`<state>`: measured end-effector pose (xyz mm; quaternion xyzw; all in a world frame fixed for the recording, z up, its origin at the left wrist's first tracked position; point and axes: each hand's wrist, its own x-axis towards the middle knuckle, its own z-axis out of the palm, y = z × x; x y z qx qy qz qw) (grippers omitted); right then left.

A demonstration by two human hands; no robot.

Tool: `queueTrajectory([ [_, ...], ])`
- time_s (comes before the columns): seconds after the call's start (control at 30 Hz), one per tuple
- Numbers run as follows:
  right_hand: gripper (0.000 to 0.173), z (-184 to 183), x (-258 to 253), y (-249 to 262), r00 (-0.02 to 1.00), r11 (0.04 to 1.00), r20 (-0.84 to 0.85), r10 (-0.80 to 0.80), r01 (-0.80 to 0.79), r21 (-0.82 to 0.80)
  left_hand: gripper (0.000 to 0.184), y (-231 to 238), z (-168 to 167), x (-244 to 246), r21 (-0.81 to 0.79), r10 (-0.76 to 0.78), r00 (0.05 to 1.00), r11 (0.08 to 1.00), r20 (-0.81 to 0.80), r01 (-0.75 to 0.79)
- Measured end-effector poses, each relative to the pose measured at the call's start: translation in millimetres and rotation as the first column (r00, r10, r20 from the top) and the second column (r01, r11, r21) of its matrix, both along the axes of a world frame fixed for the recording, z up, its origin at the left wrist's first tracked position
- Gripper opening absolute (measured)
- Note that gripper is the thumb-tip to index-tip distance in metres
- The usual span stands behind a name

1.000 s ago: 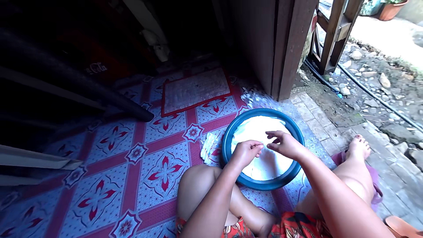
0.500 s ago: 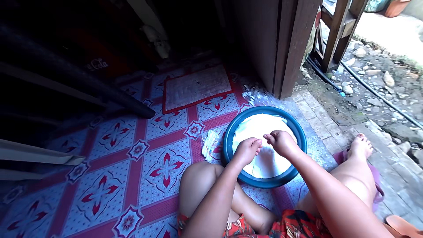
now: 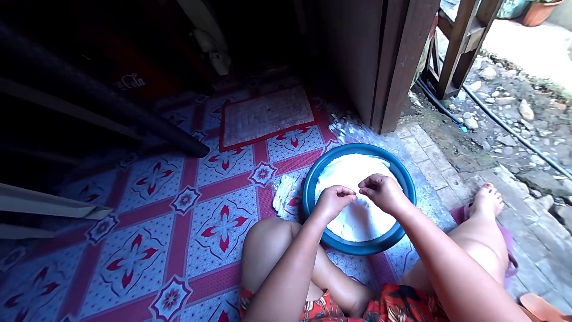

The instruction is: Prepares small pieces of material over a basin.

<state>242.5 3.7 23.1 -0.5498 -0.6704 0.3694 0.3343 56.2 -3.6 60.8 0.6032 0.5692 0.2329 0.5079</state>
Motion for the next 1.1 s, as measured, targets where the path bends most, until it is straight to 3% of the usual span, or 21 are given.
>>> queueTrajectory([
  [0.13, 0.027, -5, -6, -5, 0.999, 0.998, 0.006, 0.039, -0.039, 0.047, 0.015, -2, 6, 3, 0.043, 0.002, 0.999, 0.999, -0.033, 0.0],
  [0.27, 0.012, -11, -7, -3, 0.999, 0.998, 0.034, 0.019, -0.02, 0.056, 0.015, -2, 4, 3, 0.087, 0.022, 0.997, 0.996, -0.075, -0.015],
  [0.47, 0.011, -8, 3, -1, 0.993, 0.989, 0.116, -0.024, 0.007, 0.147, 0.019, 0, 7, -4, 0.086, -0.034, 0.981, 0.995, -0.191, 0.051],
  [0.7, 0.017, 2, 20, 0, 0.994, 0.998, 0.097, -0.059, 0.055, 0.04, 0.019, 1, 4, -6, 0.1, -0.014, 0.985, 0.994, -0.174, 0.032],
  [0.8, 0.025, 0, 20, 0, 0.974, 0.994, 0.219, -0.063, 0.041, 0.101, 0.018, 0, 5, -7, 0.12, -0.003, 0.987, 0.992, -0.16, 0.023],
  [0.9, 0.022, -10, 24, 3, 0.921, 0.974, 0.369, -0.128, 0.046, 0.221, 0.019, 1, 3, -12, 0.121, 0.001, 0.986, 0.992, -0.168, 0.02],
  [0.97, 0.021, -22, 37, 9, 0.892, 0.978, 0.427, -0.149, 0.068, 0.198, 0.02, 3, -3, -15, 0.12, -0.02, 0.986, 0.992, -0.168, 0.04],
  [1.1, 0.023, -53, 64, 28, 0.858, 0.979, 0.497, -0.125, 0.027, 0.2, 0.021, 8, -45, -22, 0.195, -0.033, 0.997, 0.98, -0.072, 0.046],
])
